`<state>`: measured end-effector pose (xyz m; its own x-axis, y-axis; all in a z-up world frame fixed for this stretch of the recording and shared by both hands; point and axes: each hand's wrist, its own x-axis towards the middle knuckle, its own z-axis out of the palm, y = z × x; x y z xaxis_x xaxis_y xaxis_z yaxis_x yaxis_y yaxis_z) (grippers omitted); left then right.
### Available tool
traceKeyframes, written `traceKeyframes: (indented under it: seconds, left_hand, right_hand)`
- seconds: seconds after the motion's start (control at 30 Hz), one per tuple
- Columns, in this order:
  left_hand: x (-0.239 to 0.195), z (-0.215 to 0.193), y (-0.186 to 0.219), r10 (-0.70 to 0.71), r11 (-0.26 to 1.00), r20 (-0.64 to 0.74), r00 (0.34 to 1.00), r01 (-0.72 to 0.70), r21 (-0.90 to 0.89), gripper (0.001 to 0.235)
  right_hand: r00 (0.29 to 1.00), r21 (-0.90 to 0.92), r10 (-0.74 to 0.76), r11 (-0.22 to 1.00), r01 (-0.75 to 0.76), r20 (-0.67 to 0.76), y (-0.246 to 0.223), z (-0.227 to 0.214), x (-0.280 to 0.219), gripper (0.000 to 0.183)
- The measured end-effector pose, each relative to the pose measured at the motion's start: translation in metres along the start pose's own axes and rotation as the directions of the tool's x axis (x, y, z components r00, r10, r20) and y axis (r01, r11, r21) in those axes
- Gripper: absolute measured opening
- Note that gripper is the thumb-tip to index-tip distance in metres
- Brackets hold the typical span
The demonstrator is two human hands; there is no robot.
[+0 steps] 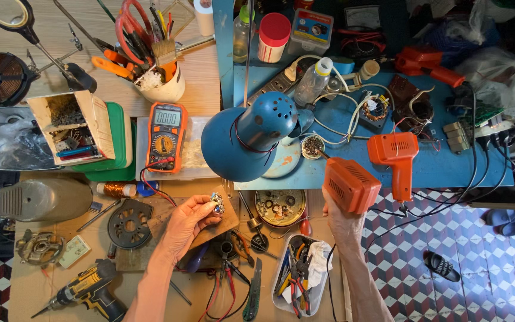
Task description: The person uses a heat gun to apply heat to a small electronic component, then inspects it with a magnifying lamp. They connect multimeter probes to the component and adjust the multimeter dial to take readings. The person also handles a power adapter and continues working on the component throughout the clip.
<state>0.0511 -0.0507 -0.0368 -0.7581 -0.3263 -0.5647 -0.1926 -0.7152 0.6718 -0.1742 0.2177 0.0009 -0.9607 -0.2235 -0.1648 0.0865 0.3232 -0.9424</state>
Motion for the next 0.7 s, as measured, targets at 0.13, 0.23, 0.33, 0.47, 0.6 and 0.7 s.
traceKeyframes:
  seconds: [0.13, 0.23, 0.33, 0.47, 0.6, 0.7]
  left_hand:
    - [-0.001, 0.001, 0.001, 0.007, 1.0, 0.003, 1.0, -0.007, 0.006, 0.028]
    - [-0.001, 0.001, 0.001, 0.004, 1.0, 0.004, 1.0, -0.004, 0.001, 0.027]
    - [-0.001, 0.001, 0.002, -0.01, 1.0, 0.008, 1.0, 0.01, -0.001, 0.027]
    - [-0.001, 0.001, 0.002, -0.009, 1.0, 0.026, 1.0, 0.01, -0.009, 0.026]
    - [-0.001, 0.0, 0.002, -0.013, 1.0, 0.029, 1.0, 0.013, -0.014, 0.026]
    - [-0.001, 0.0, 0.002, -0.015, 1.0, 0.031, 0.999, 0.016, -0.019, 0.026]
  right_hand:
    - [1.0, -0.07, -0.012, 0.998, 0.012, -0.008, 0.019, -0.002, 0.002, 0.037]
    - [1.0, -0.113, 0.024, 0.993, -0.024, -0.001, 0.033, -0.005, 0.002, 0.039]
    - [1.0, -0.159, 0.015, 0.987, -0.012, 0.017, 0.044, -0.009, 0.002, 0.038]
    - [0.999, -0.121, -0.041, 0.992, 0.043, 0.019, 0.051, -0.009, 0.004, 0.037]
    - [1.0, -0.217, -0.011, 0.976, 0.011, 0.002, 0.053, -0.007, 0.007, 0.033]
    - [0.999, -0.22, -0.043, 0.975, 0.042, -0.002, 0.053, -0.006, 0.007, 0.031]
